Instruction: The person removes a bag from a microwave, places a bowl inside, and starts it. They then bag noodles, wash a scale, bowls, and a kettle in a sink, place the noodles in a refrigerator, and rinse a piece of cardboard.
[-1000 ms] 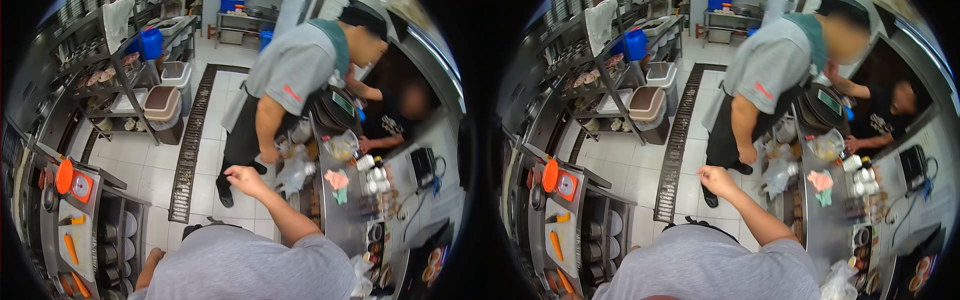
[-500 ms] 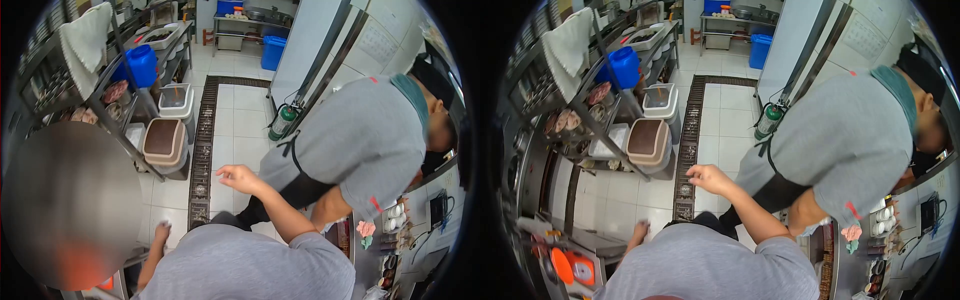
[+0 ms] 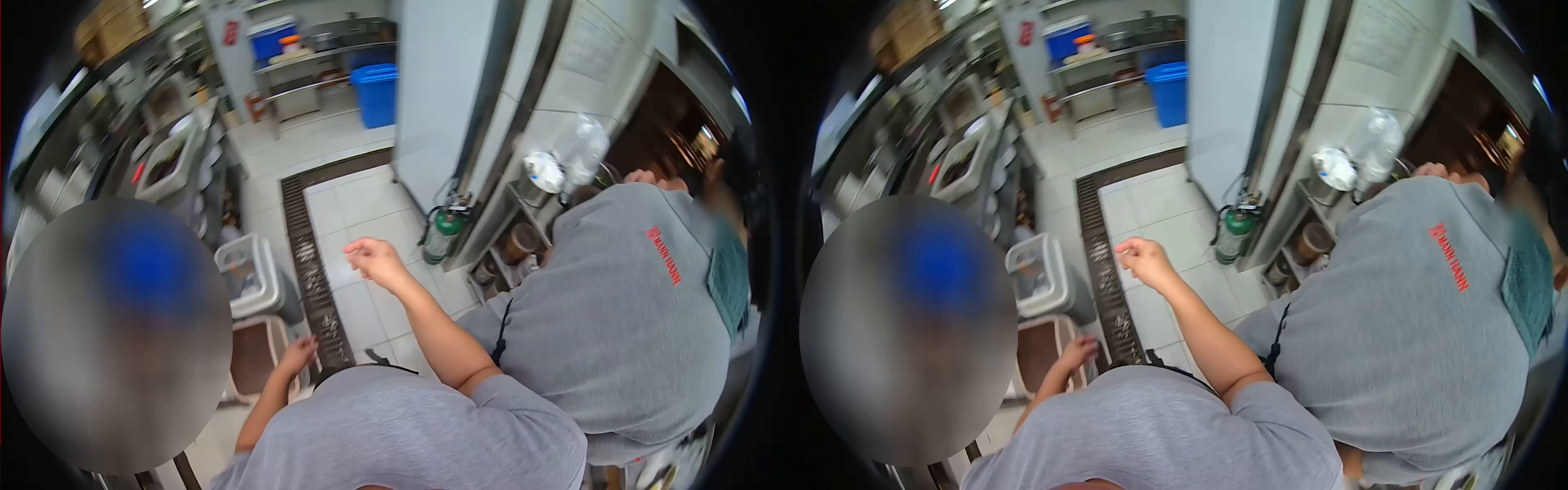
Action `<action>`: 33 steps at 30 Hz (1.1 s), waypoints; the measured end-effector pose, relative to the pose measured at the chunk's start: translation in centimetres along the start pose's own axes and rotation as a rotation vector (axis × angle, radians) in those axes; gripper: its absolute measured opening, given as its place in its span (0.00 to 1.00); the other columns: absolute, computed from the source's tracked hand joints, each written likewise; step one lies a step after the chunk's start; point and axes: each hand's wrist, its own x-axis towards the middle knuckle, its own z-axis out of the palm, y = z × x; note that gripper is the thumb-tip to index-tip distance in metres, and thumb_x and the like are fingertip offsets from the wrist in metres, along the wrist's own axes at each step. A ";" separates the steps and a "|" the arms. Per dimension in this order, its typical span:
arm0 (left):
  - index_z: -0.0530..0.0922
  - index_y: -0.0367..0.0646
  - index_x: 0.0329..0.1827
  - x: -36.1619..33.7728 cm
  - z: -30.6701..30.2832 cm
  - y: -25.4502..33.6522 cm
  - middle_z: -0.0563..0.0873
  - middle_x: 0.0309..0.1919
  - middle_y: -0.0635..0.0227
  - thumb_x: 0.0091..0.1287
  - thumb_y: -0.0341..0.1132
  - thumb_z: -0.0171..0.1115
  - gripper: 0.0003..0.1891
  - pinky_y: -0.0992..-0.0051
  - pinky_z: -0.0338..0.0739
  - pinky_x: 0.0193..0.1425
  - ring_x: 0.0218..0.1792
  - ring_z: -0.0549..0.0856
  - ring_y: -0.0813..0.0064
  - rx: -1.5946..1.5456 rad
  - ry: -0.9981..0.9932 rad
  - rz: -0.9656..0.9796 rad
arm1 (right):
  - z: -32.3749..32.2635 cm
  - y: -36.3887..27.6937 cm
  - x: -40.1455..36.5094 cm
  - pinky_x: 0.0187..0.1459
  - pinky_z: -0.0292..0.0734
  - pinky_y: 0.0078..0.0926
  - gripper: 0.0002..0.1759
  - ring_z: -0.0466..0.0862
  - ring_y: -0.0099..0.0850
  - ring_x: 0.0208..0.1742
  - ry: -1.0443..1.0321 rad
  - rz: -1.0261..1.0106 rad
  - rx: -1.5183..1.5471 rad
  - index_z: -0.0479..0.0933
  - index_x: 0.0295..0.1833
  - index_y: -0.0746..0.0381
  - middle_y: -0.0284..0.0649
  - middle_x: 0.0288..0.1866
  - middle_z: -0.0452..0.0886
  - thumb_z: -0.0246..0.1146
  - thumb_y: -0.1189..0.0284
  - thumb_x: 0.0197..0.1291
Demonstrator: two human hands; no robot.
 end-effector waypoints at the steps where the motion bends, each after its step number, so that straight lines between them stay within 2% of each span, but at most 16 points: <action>1: 0.71 0.36 0.61 2.1 -2.1 -2.3 0.81 0.35 0.67 0.66 0.35 0.60 0.21 0.78 0.75 0.32 0.30 0.81 0.78 -0.074 -0.042 0.002 | -1.4 -0.5 1.9 0.21 0.68 0.20 0.10 0.73 0.19 0.19 -0.024 0.004 -0.008 0.79 0.43 0.63 0.33 0.23 0.79 0.63 0.74 0.55; 4: 0.73 0.36 0.58 4.8 -7.5 -1.4 0.81 0.32 0.65 0.66 0.32 0.57 0.18 0.78 0.75 0.26 0.25 0.80 0.76 -0.135 0.073 -0.192 | -7.9 -0.7 8.0 0.21 0.68 0.20 0.08 0.73 0.19 0.19 0.151 -0.044 -0.112 0.80 0.42 0.63 0.33 0.23 0.79 0.63 0.73 0.56; 6: 0.73 0.37 0.58 11.2 -12.2 -0.6 0.82 0.32 0.65 0.66 0.33 0.58 0.18 0.78 0.74 0.25 0.25 0.80 0.75 -0.046 -0.048 -0.095 | -12.7 -2.7 9.6 0.25 0.72 0.17 0.08 0.76 0.17 0.25 0.431 -0.007 -0.186 0.80 0.42 0.62 0.32 0.29 0.81 0.63 0.77 0.55; 8: 0.73 0.38 0.57 15.6 -17.3 0.5 0.82 0.32 0.64 0.66 0.34 0.58 0.18 0.77 0.74 0.25 0.25 0.80 0.75 0.076 -0.176 -0.052 | -18.5 -1.6 11.4 0.23 0.69 0.15 0.07 0.74 0.16 0.23 0.718 -0.073 -0.160 0.80 0.41 0.62 0.32 0.28 0.80 0.61 0.75 0.56; 9: 0.74 0.40 0.57 18.9 -18.3 2.2 0.82 0.31 0.65 0.65 0.34 0.58 0.18 0.77 0.73 0.24 0.24 0.80 0.75 0.130 -0.032 -0.065 | -20.9 -1.9 11.4 0.22 0.68 0.15 0.07 0.73 0.17 0.22 0.825 -0.095 -0.023 0.80 0.41 0.62 0.31 0.28 0.79 0.62 0.74 0.56; 10: 0.74 0.41 0.57 22.5 -18.1 4.1 0.82 0.31 0.65 0.65 0.35 0.58 0.18 0.77 0.72 0.23 0.23 0.79 0.75 0.181 0.099 -0.067 | -23.5 -2.1 11.3 0.21 0.67 0.16 0.07 0.73 0.18 0.22 0.983 -0.072 -0.035 0.79 0.41 0.62 0.30 0.27 0.79 0.62 0.74 0.56; 11: 0.74 0.41 0.57 24.9 -17.3 8.3 0.82 0.33 0.66 0.63 0.35 0.58 0.19 0.76 0.72 0.24 0.24 0.79 0.76 0.126 0.102 -0.123 | -26.2 -2.9 11.1 0.21 0.67 0.16 0.07 0.73 0.18 0.22 1.055 -0.079 -0.066 0.79 0.41 0.62 0.30 0.27 0.79 0.62 0.74 0.56; 13: 0.74 0.41 0.57 29.6 -15.6 14.5 0.81 0.34 0.67 0.63 0.34 0.58 0.19 0.75 0.73 0.28 0.27 0.79 0.78 0.260 0.136 0.002 | -29.8 -3.8 10.7 0.21 0.67 0.16 0.08 0.73 0.18 0.22 1.246 -0.036 -0.045 0.79 0.41 0.62 0.30 0.28 0.79 0.64 0.72 0.56; 15: 0.74 0.40 0.57 34.2 -13.0 19.0 0.79 0.34 0.70 0.64 0.34 0.58 0.18 0.76 0.74 0.33 0.31 0.79 0.79 0.338 0.058 0.181 | -35.4 -3.2 10.1 0.21 0.67 0.19 0.10 0.73 0.19 0.24 1.394 -0.121 -0.220 0.79 0.41 0.63 0.31 0.29 0.79 0.66 0.70 0.55; 19: 0.73 0.35 0.57 43.2 -7.3 24.9 0.78 0.34 0.72 0.64 0.29 0.58 0.18 0.80 0.73 0.39 0.35 0.77 0.81 0.316 -0.147 0.327 | -45.0 -5.3 9.6 0.29 0.71 0.22 0.14 0.77 0.22 0.28 1.651 -0.204 -0.478 0.79 0.44 0.66 0.34 0.32 0.81 0.67 0.72 0.52; 20: 0.73 0.35 0.57 44.6 -5.6 26.0 0.79 0.34 0.72 0.63 0.27 0.59 0.19 0.80 0.73 0.41 0.35 0.76 0.82 0.359 -0.157 0.356 | -47.6 -6.2 9.6 0.35 0.72 0.23 0.17 0.78 0.25 0.32 1.723 -0.105 -0.518 0.78 0.46 0.67 0.36 0.34 0.82 0.68 0.72 0.51; 23: 0.77 0.33 0.50 48.2 -0.9 27.2 0.80 0.36 0.68 0.59 0.27 0.61 0.16 0.76 0.74 0.40 0.36 0.78 0.77 0.578 -0.081 0.408 | -56.5 -7.4 10.9 0.44 0.74 0.28 0.20 0.81 0.34 0.39 1.882 -0.098 -0.686 0.78 0.48 0.67 0.44 0.38 0.82 0.68 0.69 0.49; 25: 0.79 0.35 0.48 53.4 -0.6 23.9 0.81 0.31 0.66 0.55 0.29 0.64 0.17 0.72 0.75 0.38 0.31 0.78 0.74 0.597 -0.103 0.437 | -59.9 -9.8 11.5 0.54 0.73 0.37 0.24 0.78 0.47 0.52 1.888 0.083 -0.801 0.76 0.53 0.63 0.52 0.52 0.76 0.64 0.68 0.47; 27: 0.79 0.36 0.50 56.3 -0.3 21.1 0.82 0.27 0.64 0.54 0.32 0.65 0.19 0.70 0.77 0.35 0.29 0.80 0.72 0.873 -0.073 0.259 | -64.0 -10.9 12.3 0.57 0.72 0.38 0.27 0.76 0.49 0.55 1.888 0.162 -0.835 0.73 0.57 0.62 0.53 0.57 0.72 0.63 0.69 0.48; 29: 0.78 0.35 0.52 57.8 0.2 18.8 0.84 0.25 0.64 0.56 0.33 0.64 0.20 0.70 0.78 0.35 0.31 0.84 0.70 1.250 0.051 0.523 | -68.5 -12.3 13.4 0.60 0.70 0.40 0.29 0.73 0.52 0.58 1.917 0.224 -0.920 0.71 0.60 0.62 0.54 0.60 0.70 0.63 0.70 0.49; 33: 0.77 0.35 0.53 58.4 1.8 21.5 0.84 0.27 0.63 0.56 0.34 0.64 0.21 0.70 0.79 0.35 0.32 0.84 0.69 1.166 -0.004 0.121 | -75.1 -12.1 15.2 0.64 0.67 0.43 0.36 0.68 0.56 0.64 1.862 0.297 -0.942 0.63 0.68 0.60 0.55 0.65 0.65 0.63 0.70 0.51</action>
